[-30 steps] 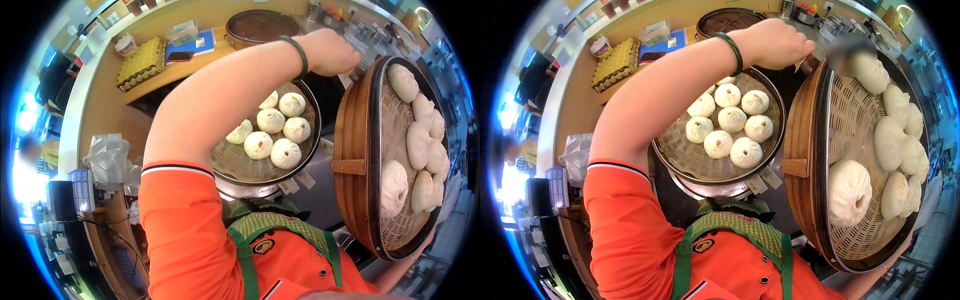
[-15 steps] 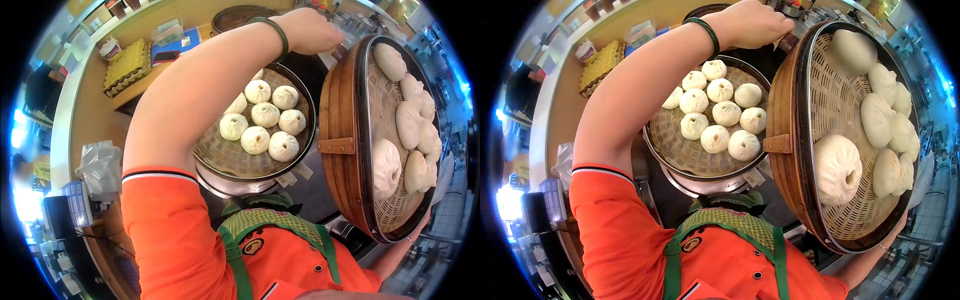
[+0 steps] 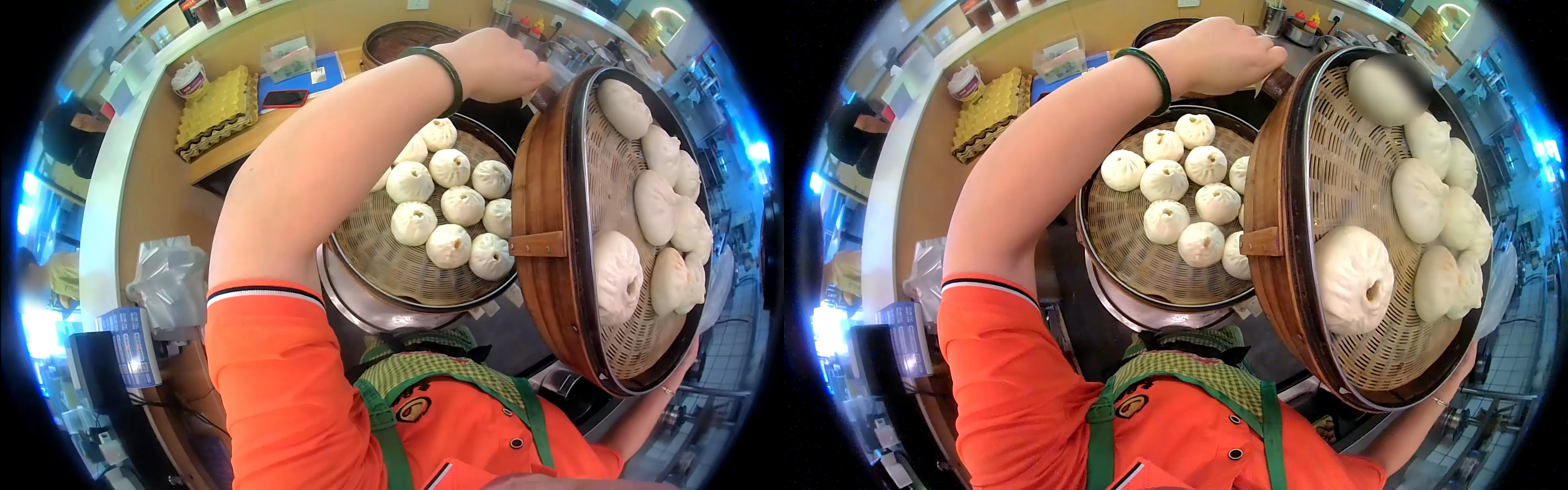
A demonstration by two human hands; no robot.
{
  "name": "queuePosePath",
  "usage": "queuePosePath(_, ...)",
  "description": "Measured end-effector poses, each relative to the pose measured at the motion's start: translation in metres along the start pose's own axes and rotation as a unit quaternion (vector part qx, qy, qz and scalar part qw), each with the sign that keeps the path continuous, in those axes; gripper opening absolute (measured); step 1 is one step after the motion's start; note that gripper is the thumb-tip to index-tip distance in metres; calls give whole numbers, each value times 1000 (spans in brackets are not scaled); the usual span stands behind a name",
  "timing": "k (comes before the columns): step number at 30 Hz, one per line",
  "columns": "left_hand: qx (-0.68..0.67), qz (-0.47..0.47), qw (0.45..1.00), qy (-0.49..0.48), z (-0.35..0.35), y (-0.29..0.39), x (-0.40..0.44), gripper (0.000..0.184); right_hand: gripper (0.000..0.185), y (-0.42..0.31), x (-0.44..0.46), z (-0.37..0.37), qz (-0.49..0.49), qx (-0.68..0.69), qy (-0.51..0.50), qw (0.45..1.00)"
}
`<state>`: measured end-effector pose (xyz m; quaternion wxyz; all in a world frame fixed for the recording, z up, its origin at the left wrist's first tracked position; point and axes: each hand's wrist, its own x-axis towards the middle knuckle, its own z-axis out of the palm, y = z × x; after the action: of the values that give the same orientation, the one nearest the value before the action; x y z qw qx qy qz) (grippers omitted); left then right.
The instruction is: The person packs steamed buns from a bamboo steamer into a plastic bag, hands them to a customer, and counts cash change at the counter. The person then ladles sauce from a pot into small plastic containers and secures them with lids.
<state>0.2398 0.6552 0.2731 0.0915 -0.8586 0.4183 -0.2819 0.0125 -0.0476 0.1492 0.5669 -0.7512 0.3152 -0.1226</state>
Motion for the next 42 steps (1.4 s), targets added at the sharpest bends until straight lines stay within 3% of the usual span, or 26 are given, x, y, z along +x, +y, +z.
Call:
queuePosePath(20,-41,-11,997,65,9,-31,-78,11,31,-30,-42,88,21,35,-27,999)
queuePosePath(31,-71,-39,991,102,-13,-19,-64,11,32,-125,-43,100,3,22,-12,1000)
queuePosePath(36,-147,-37,986,67,-4,-30,-86,15,33,-102,-48,111,10,76,-18,997)
queuePosePath(40,-74,-67,995,-3,31,-43,-134,13,33,-41,-35,148,24,166,-53,984)
queuePosePath(42,-15,-68,997,17,58,-50,-169,13,33,-17,-29,193,26,216,-85,972)
